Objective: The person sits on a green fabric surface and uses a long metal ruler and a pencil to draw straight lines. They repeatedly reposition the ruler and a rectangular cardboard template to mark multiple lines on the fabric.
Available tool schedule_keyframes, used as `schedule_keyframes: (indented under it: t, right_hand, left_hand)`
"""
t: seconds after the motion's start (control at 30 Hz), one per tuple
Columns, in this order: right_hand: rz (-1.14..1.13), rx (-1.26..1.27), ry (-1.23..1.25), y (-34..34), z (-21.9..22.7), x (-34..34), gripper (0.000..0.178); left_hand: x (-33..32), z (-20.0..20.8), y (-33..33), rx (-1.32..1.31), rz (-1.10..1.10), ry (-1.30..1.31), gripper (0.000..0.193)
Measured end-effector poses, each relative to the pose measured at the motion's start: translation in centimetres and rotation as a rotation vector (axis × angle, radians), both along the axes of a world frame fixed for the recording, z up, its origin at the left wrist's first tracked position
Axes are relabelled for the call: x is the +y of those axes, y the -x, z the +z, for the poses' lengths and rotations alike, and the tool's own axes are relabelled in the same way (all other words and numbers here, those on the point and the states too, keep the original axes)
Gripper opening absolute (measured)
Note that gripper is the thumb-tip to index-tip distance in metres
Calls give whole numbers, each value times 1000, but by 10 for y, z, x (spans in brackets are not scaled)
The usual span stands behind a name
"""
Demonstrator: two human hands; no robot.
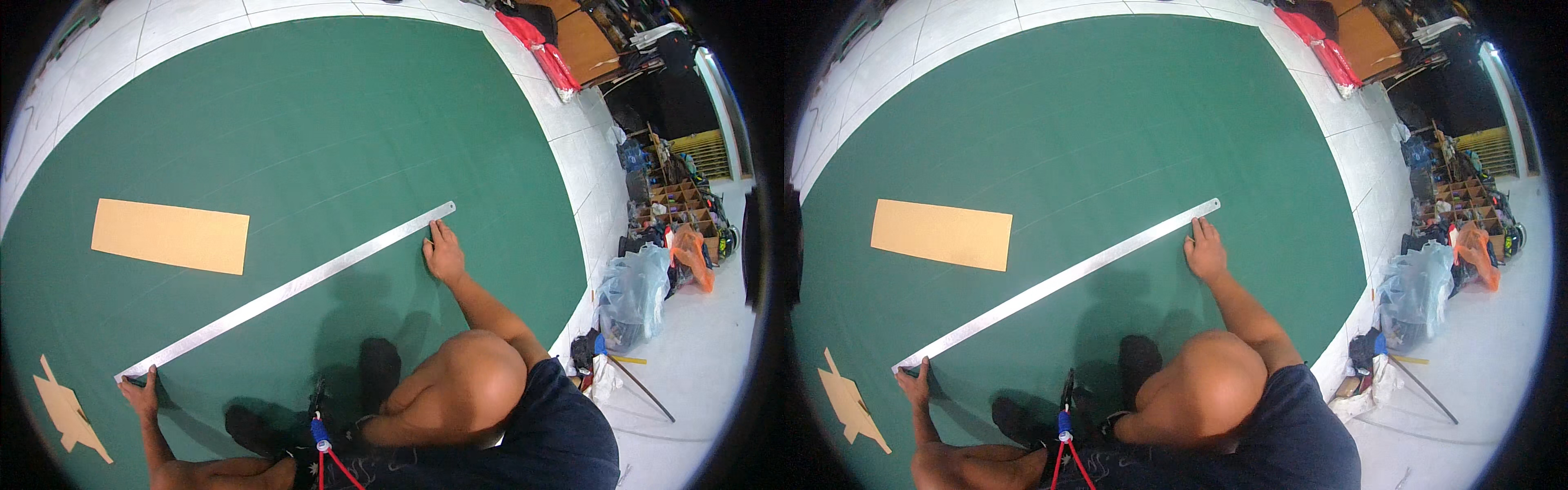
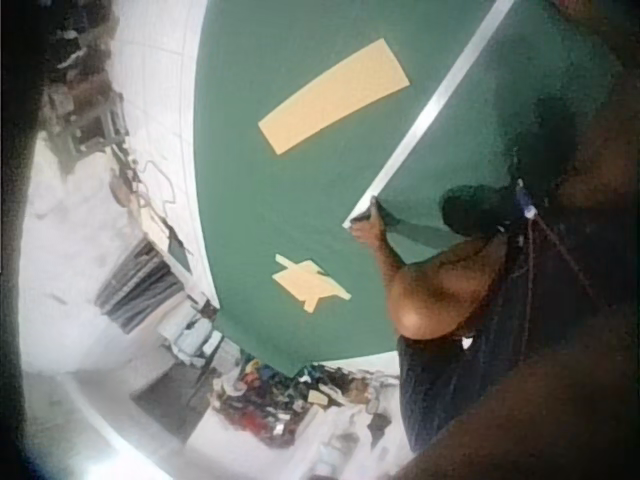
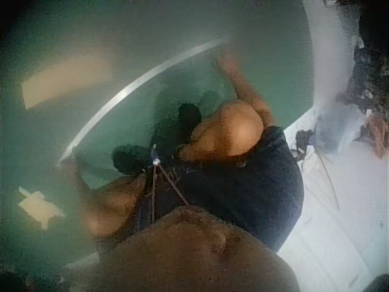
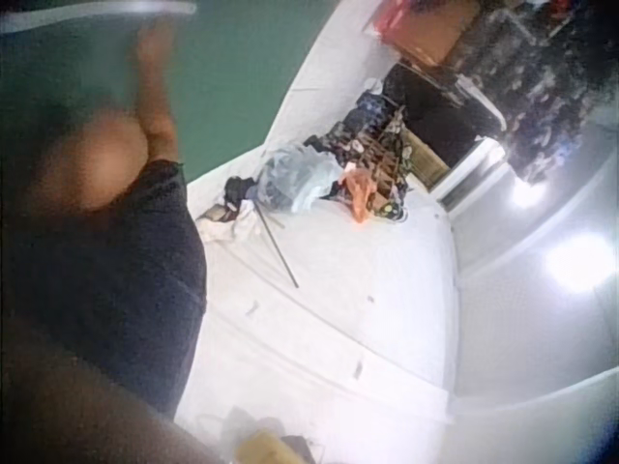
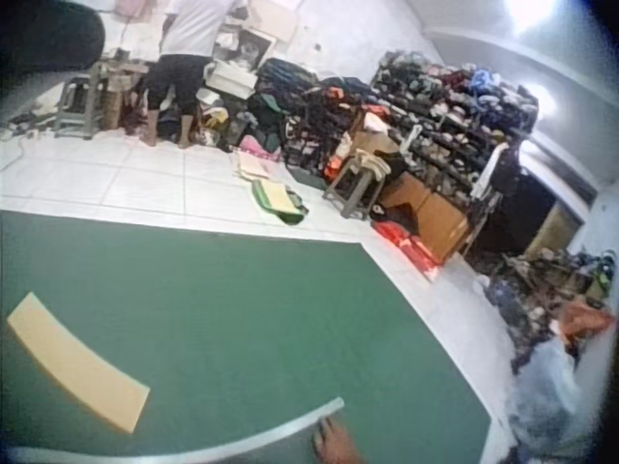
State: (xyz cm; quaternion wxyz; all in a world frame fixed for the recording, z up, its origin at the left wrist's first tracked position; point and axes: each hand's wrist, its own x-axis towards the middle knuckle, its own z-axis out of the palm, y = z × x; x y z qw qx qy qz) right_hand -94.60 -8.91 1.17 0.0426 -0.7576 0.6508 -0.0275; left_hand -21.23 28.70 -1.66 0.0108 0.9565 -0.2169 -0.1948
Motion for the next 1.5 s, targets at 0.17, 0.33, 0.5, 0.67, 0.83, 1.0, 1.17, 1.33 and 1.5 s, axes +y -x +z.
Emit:
schedule_keyframes:
  t: [0.17,0.33,0.5,0.67,0.83,1.0,1.17,1.33,1.5]
  right_hand:
    - [2,14,-22,-5,-2,2,57]
    - [5,-25,-21,-5,-3,-1,57]
    - [42,-176,77,-3,6,-15,41]
    - [-189,-328,95,-10,38,-59,43]
    - [-457,-909,-126,-21,26,-66,48]
    - [-319,-1003,-78,6,-10,-62,35]
    - [-257,-780,-59,16,-12,-63,28]
    - [-242,-773,-32,4,-14,-67,30]
    - [-120,-401,41,-11,11,-57,28]
  left_hand:
    - [3,0,0,-1,6,49,120]
    - [14,-12,-13,-3,-16,44,118]
    - [9,0,-13,0,-4,45,116]
    - [-18,30,-5,59,-5,-85,116]
    - [-23,37,-2,64,-6,-101,111]
    - [-13,17,-12,90,-21,-60,108]
    - [-18,27,-7,106,-5,-105,111]
    - [-11,32,-9,79,9,-140,116]
    - [-12,25,-8,81,3,-87,120]
